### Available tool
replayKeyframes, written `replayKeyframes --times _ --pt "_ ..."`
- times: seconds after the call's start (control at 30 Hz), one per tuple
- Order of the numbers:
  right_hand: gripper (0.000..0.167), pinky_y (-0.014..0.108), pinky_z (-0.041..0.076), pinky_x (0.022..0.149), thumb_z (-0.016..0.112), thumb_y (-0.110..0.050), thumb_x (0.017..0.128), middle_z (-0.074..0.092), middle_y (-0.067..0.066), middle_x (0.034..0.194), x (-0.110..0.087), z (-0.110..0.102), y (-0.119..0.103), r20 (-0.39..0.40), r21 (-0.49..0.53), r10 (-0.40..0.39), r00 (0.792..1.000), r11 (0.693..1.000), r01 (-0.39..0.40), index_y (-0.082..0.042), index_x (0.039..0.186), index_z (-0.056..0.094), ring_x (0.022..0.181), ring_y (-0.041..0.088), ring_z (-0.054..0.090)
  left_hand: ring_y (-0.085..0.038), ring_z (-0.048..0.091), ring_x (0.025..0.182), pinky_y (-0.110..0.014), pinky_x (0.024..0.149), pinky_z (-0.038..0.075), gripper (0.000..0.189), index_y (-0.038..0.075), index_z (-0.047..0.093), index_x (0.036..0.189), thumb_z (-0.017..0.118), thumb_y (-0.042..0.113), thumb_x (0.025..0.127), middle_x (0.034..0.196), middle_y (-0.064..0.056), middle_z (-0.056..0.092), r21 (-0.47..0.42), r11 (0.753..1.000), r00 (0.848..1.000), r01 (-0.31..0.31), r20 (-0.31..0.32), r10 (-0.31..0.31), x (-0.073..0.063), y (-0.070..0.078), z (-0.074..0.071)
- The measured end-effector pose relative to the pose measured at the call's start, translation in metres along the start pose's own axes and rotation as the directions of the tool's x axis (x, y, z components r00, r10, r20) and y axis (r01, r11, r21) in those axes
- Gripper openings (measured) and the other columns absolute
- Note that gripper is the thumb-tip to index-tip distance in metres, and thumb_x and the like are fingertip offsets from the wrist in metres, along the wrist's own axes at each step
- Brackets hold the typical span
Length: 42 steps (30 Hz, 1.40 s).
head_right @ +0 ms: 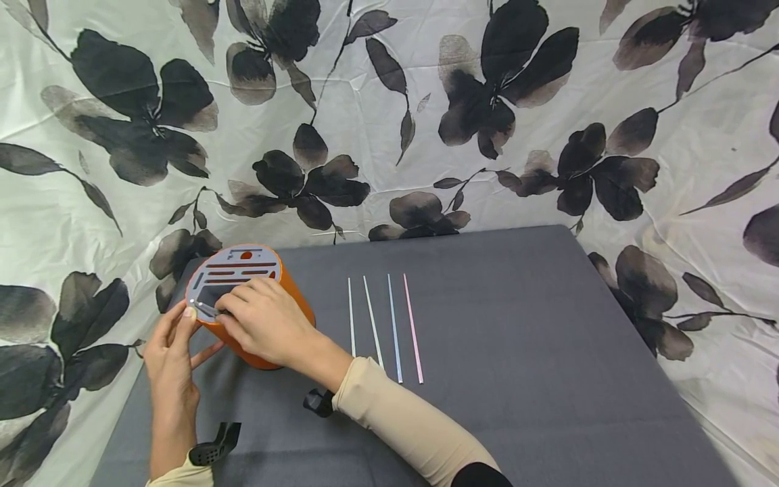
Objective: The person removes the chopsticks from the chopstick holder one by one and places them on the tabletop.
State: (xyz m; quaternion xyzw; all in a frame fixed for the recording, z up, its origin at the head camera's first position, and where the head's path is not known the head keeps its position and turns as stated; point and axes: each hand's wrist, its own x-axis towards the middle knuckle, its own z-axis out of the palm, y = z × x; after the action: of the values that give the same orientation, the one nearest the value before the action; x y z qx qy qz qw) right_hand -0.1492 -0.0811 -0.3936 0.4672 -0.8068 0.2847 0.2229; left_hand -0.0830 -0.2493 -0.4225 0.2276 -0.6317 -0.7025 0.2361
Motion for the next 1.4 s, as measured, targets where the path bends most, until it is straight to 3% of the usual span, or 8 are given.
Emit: replayKeyframes --times 0.27,0.43,0.73,0.9,1.03,1.13,1.4 --pt "0.016 0.024 0.050 0.104 0.063 -0.026 0.106 0.072 -0.007 0.111 -0.002 -0.001 -0.001 -0.063 0.034 0.007 0.998 0.999 -0.005 -0.017 0.113 0.074 0.110 0.011 0.065 -0.012 0.060 0.115 -0.026 0.052 0.063 0.046 0.009 0.062 0.142 0.071 0.027 0.101 0.128 0.005 0.063 0.003 1.000 1.000 0.000 0.003 0.000 0.000 -0.001 0.000" --pt "0.019 0.018 0.052 0.097 0.056 -0.026 0.109 0.067 -0.007 0.113 -0.002 -0.005 -0.004 -0.108 0.052 0.003 0.994 0.999 0.002 -0.015 0.118 0.070 0.105 0.005 0.064 -0.013 0.060 0.115 -0.026 0.052 0.063 0.046 0.009 0.063 0.142 0.071 0.027 0.101 0.128 0.005 0.063 -0.002 1.000 1.000 0.000 -0.002 0.000 0.000 -0.001 0.000" --pt "0.011 0.006 0.049 0.079 0.055 -0.014 0.108 0.064 -0.001 0.101 -0.003 -0.015 -0.009 -0.183 0.242 0.060 0.981 0.970 -0.014 -0.007 0.114 0.060 0.086 0.003 0.061 -0.011 0.060 0.117 -0.025 0.053 0.063 0.046 0.011 0.063 0.142 0.072 0.030 0.100 0.133 0.004 0.063 0.008 1.000 1.000 0.009 -0.004 -0.009 0.000 -0.002 0.001" --pt "0.011 0.006 0.052 0.084 0.054 -0.011 0.108 0.069 0.002 0.107 -0.005 -0.019 -0.011 -0.206 0.327 0.079 0.975 0.945 -0.007 -0.005 0.117 0.058 0.091 0.004 0.067 -0.011 0.060 0.117 -0.024 0.052 0.062 0.046 0.011 0.064 0.142 0.071 0.030 0.101 0.134 0.003 0.063 0.005 1.000 1.000 0.003 -0.010 -0.003 -0.001 -0.003 0.001" --pt "0.013 0.008 0.055 0.090 0.053 -0.006 0.108 0.070 0.007 0.111 -0.006 -0.022 -0.011 -0.253 0.418 0.114 0.961 0.909 0.002 -0.003 0.120 0.056 0.100 0.011 0.071 -0.012 0.060 0.118 -0.025 0.053 0.062 0.046 0.011 0.064 0.142 0.071 0.030 0.101 0.135 0.002 0.063 0.002 1.000 1.000 0.001 -0.009 -0.001 -0.002 -0.003 0.001" --pt "0.015 0.012 0.058 0.089 0.052 -0.004 0.108 0.068 0.011 0.110 -0.005 -0.024 -0.011 -0.292 0.515 0.156 0.944 0.857 0.017 -0.002 0.123 0.054 0.100 0.017 0.071 -0.011 0.060 0.118 -0.025 0.053 0.063 0.046 0.011 0.063 0.142 0.071 0.030 0.101 0.136 0.001 0.063 -0.001 1.000 1.000 0.002 -0.009 -0.002 -0.002 -0.003 0.001" --pt "0.019 0.035 0.067 0.084 0.054 0.003 0.106 0.070 0.019 0.106 -0.002 -0.034 -0.006 -0.372 0.661 0.259 0.892 0.748 0.058 0.003 0.124 0.055 0.095 0.026 0.075 -0.011 0.060 0.117 -0.027 0.053 0.063 0.047 0.012 0.064 0.141 0.072 0.031 0.100 0.138 0.001 0.062 -0.002 1.000 1.000 0.013 -0.016 -0.013 -0.003 -0.003 0.001"
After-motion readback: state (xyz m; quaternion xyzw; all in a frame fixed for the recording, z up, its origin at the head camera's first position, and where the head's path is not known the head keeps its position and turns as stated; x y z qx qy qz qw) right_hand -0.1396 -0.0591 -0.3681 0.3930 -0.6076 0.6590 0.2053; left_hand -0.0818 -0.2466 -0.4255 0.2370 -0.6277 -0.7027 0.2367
